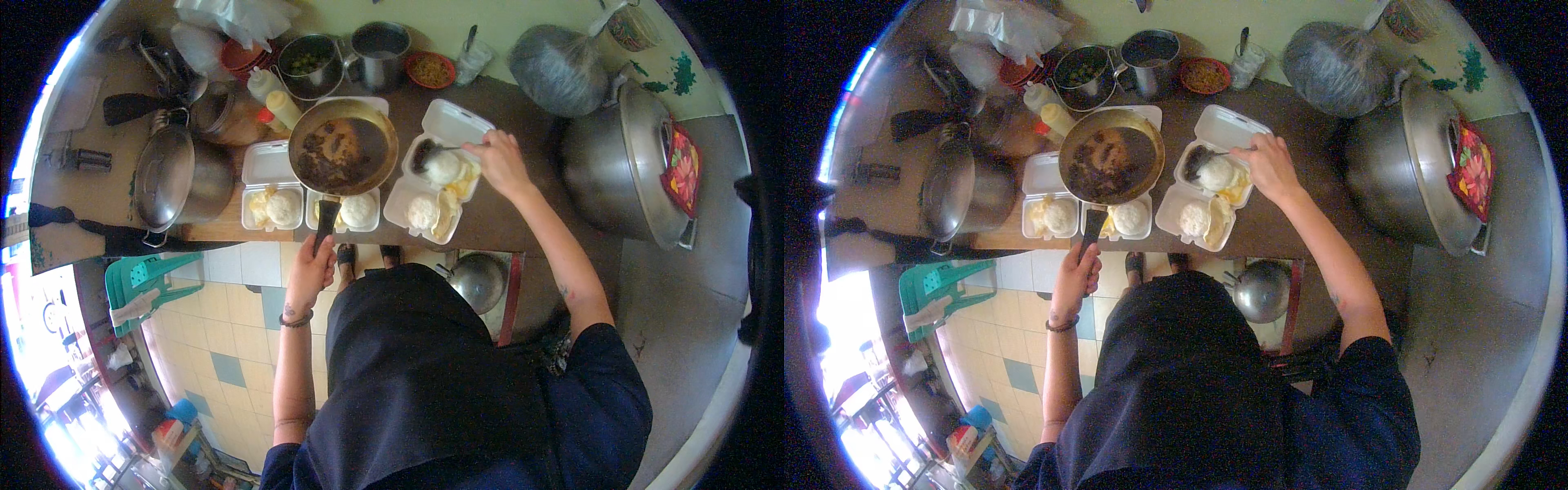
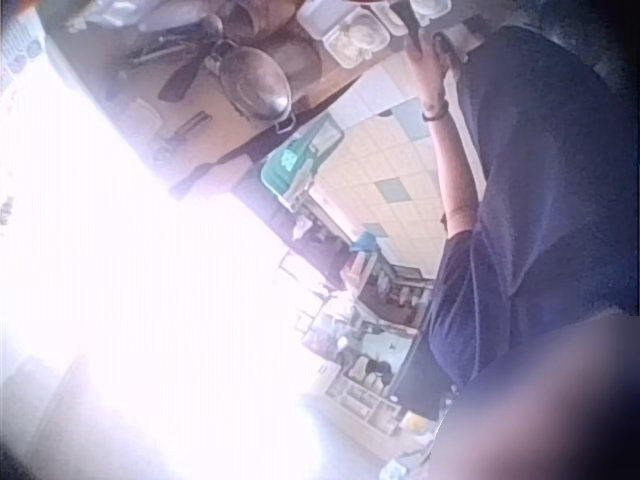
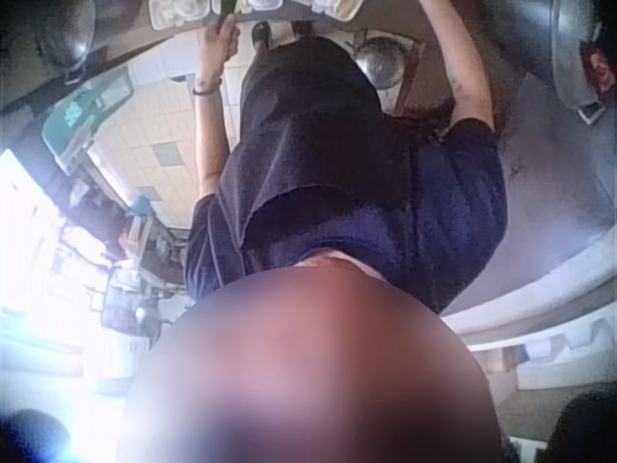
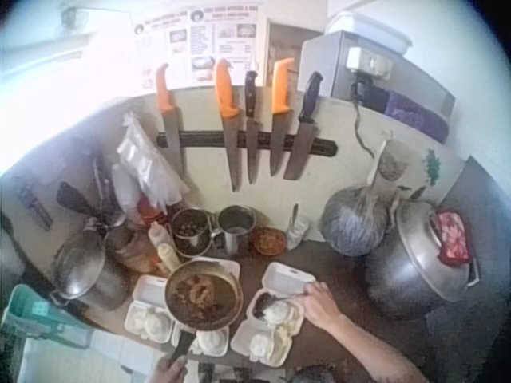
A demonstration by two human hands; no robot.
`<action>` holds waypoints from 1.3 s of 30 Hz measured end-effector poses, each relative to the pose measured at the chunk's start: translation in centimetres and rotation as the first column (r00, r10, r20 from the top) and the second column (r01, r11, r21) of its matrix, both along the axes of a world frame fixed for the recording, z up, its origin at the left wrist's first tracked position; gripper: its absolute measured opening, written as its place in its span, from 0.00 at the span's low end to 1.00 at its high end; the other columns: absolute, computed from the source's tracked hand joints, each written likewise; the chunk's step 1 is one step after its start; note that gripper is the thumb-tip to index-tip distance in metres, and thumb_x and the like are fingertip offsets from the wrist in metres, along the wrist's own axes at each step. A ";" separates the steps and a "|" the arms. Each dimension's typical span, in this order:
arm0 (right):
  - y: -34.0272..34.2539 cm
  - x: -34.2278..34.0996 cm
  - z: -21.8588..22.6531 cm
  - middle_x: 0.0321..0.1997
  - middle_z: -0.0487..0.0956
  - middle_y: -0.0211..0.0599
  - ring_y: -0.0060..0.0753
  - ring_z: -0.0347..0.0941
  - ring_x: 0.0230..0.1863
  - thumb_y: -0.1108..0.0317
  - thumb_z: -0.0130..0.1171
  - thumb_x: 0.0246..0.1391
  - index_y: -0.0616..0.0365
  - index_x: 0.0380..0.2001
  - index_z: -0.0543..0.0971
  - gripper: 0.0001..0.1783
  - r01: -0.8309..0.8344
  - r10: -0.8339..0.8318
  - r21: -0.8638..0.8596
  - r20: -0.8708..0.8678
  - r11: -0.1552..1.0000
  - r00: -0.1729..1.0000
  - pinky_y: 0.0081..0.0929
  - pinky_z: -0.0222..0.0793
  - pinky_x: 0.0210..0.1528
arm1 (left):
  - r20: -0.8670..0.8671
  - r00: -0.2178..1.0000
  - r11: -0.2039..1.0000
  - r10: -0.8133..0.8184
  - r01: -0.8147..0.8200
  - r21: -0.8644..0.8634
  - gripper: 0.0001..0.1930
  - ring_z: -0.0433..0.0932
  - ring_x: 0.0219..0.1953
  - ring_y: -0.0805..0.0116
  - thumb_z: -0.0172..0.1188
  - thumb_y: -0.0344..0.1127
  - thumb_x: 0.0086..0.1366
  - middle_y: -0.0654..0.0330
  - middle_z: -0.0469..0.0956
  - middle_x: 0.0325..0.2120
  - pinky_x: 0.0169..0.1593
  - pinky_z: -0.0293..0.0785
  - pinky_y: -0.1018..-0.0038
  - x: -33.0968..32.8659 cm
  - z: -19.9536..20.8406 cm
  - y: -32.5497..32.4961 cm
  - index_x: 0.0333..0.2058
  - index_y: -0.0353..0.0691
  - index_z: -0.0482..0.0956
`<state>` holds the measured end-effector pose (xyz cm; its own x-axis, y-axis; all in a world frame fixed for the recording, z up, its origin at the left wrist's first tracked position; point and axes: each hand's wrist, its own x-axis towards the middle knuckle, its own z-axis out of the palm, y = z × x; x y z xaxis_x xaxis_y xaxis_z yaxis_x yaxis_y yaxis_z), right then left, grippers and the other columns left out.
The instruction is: The person assembles meal boxes by scooping rice into compartments, frying an egg in a pan, and adding a dark sauce. They use a ladle and spatula to transfer ingredients into white takeout containers on a countertop.
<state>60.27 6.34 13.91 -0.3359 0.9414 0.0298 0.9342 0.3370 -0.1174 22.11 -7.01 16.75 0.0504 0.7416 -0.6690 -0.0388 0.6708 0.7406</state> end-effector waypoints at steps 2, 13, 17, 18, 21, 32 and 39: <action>0.0 0.1 0.2 0.34 0.73 0.41 0.42 0.69 0.42 0.69 0.50 0.51 0.38 0.43 0.82 0.18 0.026 -0.025 0.020 -0.010 0.999 1.000 0.37 0.63 0.49 | 0.010 1.000 1.000 -0.004 0.004 0.019 0.12 0.57 0.13 0.86 0.52 0.45 0.68 0.73 0.64 0.18 0.15 0.52 0.86 0.1 0.0 0.0 0.34 0.43 0.68; -1.0 0.2 -1.0 0.28 0.74 0.44 0.48 0.74 0.35 0.74 0.51 0.49 0.41 0.42 0.82 0.19 0.154 -0.145 0.097 -0.097 0.983 0.985 0.41 0.69 0.41 | 0.011 1.000 1.000 -0.008 0.008 0.029 0.11 0.57 0.13 0.86 0.52 0.44 0.68 0.73 0.63 0.18 0.15 0.51 0.87 0.4 0.2 -0.4 0.35 0.43 0.68; -0.9 0.2 -0.2 0.30 0.75 0.44 0.48 0.74 0.34 0.72 0.52 0.51 0.40 0.42 0.82 0.18 0.245 -0.232 0.085 -0.140 0.966 0.963 0.41 0.70 0.40 | 0.006 1.000 0.999 -0.014 0.014 0.032 0.10 0.57 0.13 0.87 0.52 0.43 0.68 0.73 0.64 0.18 0.15 0.51 0.87 0.4 0.1 -0.4 0.35 0.43 0.69; -1.0 0.1 0.2 0.31 0.76 0.45 0.49 0.75 0.35 0.71 0.52 0.51 0.41 0.42 0.82 0.17 0.312 -0.303 0.027 -0.173 0.950 0.937 0.40 0.71 0.40 | 0.002 1.000 1.000 -0.011 0.011 0.026 0.10 0.57 0.13 0.87 0.52 0.43 0.69 0.73 0.64 0.18 0.14 0.51 0.87 0.4 0.0 -0.4 0.36 0.43 0.69; -0.7 -0.6 1.9 0.31 0.77 0.45 0.50 0.75 0.34 0.69 0.53 0.52 0.42 0.41 0.83 0.15 0.366 -0.356 -0.031 -0.320 0.930 0.878 0.40 0.72 0.38 | 0.010 1.000 1.000 -0.023 0.023 0.020 0.10 0.58 0.13 0.87 0.52 0.43 0.68 0.72 0.65 0.18 0.14 0.51 0.87 0.5 0.0 -0.5 0.36 0.43 0.69; -0.3 -7.1 4.2 0.34 0.81 0.44 0.48 0.77 0.32 0.64 0.55 0.51 0.42 0.37 0.84 0.11 0.194 -0.231 -0.174 -0.226 0.965 0.946 0.41 0.73 0.36 | 0.070 0.995 0.997 -0.074 0.071 0.043 0.10 0.57 0.14 0.87 0.52 0.43 0.68 0.72 0.64 0.19 0.16 0.51 0.87 2.3 0.7 -0.4 0.37 0.44 0.69; -2.8 -9.3 1.3 0.31 0.81 0.44 0.46 0.78 0.33 0.66 0.57 0.50 0.46 0.35 0.85 0.10 0.078 -0.221 -0.312 -0.455 0.947 0.863 0.37 0.72 0.37 | 0.089 0.994 0.997 -0.068 0.065 0.034 0.13 0.60 0.13 0.83 0.53 0.43 0.68 0.70 0.63 0.16 0.15 0.57 0.83 3.0 -0.1 -0.1 0.34 0.40 0.66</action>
<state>50.97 3.59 15.23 -0.2013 0.9726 -0.1164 0.7735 0.0849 -0.6281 25.16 -7.08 16.65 0.1594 0.7551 -0.6360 -0.0625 0.6506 0.7568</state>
